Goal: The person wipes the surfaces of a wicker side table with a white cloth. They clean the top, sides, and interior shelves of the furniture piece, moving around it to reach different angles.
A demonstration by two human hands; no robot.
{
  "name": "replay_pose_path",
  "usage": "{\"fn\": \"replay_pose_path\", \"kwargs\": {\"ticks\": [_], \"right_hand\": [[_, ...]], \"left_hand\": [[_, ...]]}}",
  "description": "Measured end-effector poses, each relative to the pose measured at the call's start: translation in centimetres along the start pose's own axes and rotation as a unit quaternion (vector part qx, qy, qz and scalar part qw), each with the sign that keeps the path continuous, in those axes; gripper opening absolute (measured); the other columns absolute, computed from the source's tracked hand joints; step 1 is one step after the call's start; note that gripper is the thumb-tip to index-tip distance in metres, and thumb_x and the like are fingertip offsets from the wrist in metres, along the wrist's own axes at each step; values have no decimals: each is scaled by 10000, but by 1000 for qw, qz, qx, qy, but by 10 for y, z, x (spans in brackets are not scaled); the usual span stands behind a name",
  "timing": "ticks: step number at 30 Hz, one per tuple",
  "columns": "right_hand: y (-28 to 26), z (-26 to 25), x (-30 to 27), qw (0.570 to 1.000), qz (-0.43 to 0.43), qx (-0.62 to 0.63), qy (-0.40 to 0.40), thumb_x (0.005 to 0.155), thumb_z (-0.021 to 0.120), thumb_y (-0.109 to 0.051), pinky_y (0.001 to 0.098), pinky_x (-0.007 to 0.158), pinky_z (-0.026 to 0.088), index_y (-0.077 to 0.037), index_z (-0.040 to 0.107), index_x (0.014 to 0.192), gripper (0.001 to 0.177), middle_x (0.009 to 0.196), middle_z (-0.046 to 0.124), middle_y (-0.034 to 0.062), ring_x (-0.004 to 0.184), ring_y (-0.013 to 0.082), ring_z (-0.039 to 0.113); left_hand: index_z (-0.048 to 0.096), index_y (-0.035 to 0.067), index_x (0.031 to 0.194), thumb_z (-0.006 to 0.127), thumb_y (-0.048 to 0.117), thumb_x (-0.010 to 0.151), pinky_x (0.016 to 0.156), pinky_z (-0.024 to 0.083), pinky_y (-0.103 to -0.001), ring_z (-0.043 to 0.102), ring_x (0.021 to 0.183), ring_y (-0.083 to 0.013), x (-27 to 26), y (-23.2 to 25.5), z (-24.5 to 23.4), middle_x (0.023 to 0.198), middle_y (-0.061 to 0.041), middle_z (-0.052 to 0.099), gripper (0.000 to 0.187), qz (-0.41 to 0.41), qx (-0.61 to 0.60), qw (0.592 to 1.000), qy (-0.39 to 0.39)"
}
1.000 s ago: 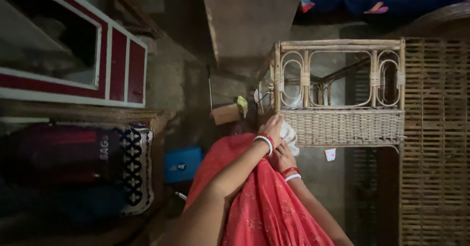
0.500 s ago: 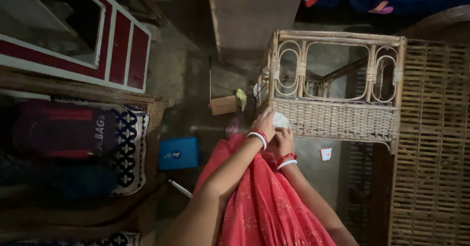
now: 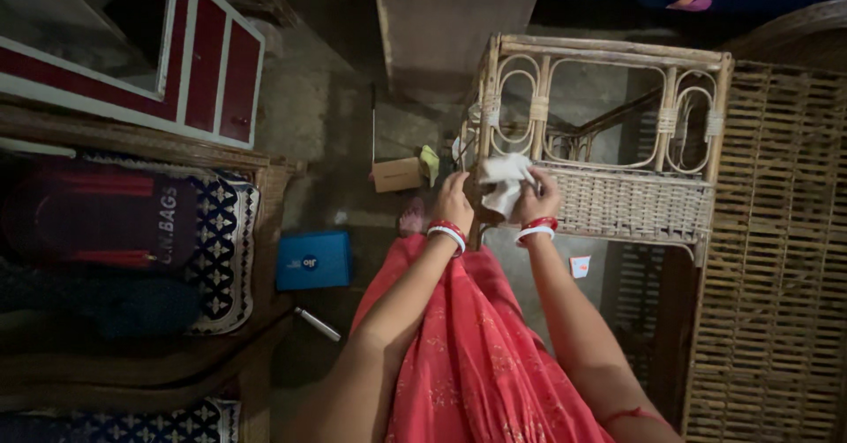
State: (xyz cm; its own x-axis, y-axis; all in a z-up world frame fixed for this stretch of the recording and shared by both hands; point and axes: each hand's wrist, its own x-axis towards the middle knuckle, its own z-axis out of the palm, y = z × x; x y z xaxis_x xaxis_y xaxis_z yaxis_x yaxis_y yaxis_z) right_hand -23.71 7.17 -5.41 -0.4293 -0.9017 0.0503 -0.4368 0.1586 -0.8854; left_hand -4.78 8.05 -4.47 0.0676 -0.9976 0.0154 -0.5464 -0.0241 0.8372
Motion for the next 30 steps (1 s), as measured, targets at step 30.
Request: {"fn": "replay_pose_path", "kwargs": {"ticks": [30], "right_hand": [[29, -55, 0, 862, -252, -370, -236, 954, 578, -216, 492, 1136, 367, -105, 560, 1455, 514, 1494, 511, 167, 1377, 369, 477]], "left_hand": [[252, 137, 1613, 749, 431, 851, 1208, 151, -681, 49, 1585, -236, -40, 40, 2, 1723, -30, 81, 955, 77, 332, 871, -353]]}}
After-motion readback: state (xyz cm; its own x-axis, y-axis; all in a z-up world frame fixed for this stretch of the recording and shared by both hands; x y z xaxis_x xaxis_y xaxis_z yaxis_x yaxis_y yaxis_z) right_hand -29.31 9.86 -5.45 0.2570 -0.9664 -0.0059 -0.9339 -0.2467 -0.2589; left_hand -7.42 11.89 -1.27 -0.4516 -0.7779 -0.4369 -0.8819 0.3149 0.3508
